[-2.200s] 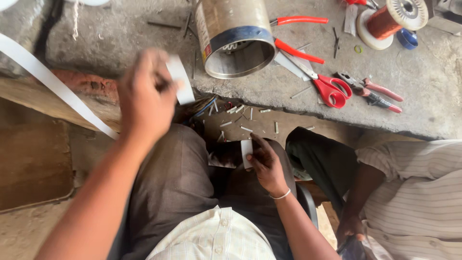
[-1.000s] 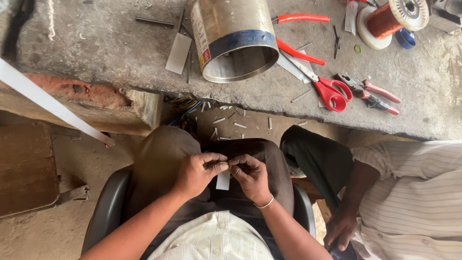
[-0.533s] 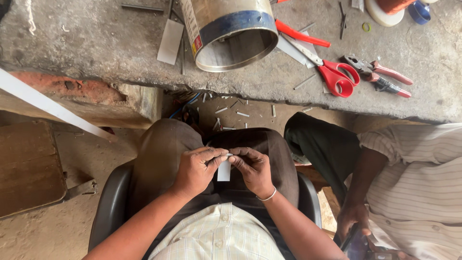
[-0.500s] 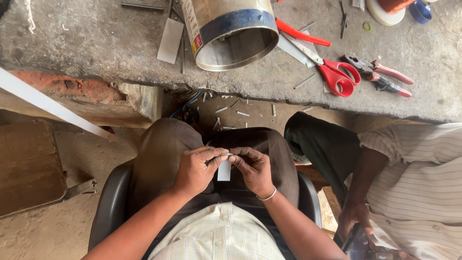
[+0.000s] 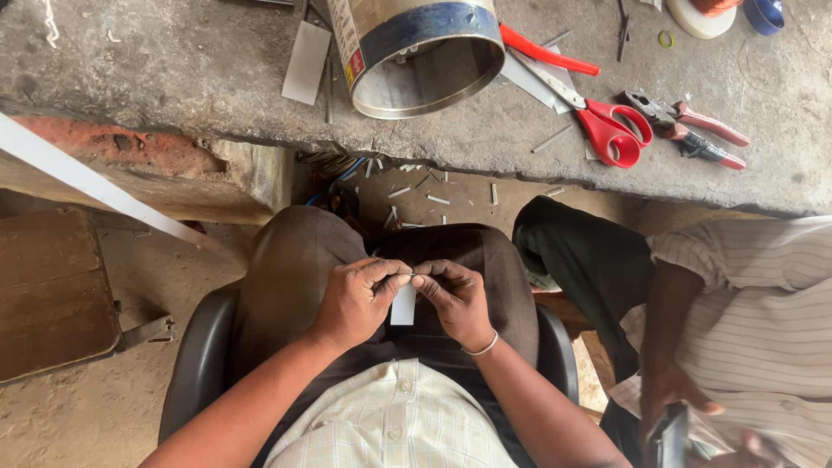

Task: The person cuts small rectangular pieces of white insulation material using scissors and then folds each piece around a thin wire. The person repeats this process multiple times, placing the finished pieces into a metal can.

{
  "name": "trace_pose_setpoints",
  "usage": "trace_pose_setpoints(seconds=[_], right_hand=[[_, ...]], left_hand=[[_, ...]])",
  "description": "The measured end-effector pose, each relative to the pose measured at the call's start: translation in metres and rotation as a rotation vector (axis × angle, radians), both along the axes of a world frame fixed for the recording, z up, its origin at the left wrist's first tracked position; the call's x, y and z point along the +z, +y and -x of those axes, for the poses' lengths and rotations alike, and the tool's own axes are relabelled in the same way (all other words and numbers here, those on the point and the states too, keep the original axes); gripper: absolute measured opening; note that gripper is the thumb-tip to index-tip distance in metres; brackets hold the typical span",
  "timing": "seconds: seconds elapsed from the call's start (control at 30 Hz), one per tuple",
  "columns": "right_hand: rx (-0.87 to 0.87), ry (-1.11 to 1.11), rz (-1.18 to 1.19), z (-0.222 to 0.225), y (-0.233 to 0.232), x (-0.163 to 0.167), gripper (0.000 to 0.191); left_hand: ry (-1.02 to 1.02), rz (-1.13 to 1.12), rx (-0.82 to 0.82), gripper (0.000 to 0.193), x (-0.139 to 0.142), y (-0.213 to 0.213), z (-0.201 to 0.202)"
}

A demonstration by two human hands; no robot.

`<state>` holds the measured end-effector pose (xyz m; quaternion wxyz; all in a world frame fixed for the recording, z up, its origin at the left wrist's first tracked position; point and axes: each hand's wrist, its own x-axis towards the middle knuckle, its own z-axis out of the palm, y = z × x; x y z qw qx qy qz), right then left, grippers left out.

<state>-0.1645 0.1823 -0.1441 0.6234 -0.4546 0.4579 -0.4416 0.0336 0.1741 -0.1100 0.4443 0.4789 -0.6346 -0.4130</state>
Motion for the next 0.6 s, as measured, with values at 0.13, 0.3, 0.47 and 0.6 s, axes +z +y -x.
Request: trace_pose_setpoints(seconds=[0.13, 0.3, 0.47, 0.6], right_hand=[[0.034, 0.023, 0.02, 0.0, 0.0, 0.001, 0.021], [-0.007, 0.067, 0.035, -0.002, 0.0, -0.002, 0.017], [-0.036, 0.068, 0.052, -0.001, 0.001, -0.005, 0.015], [-0.038, 0.089, 0.095, -0.003, 0.004, -0.006, 0.014]], left_hand=[[0.005, 0.032, 0.028, 0.009, -0.002, 0.001, 0.0], [0.014, 0.019, 0.042, 0.012, -0.01, 0.003, 0.002], [0.219, -0.217, 0.04, 0.02, -0.018, 0.001, 0.005], [0.124, -0.167, 0.068, 0.018, -0.019, 0.001, 0.004]])
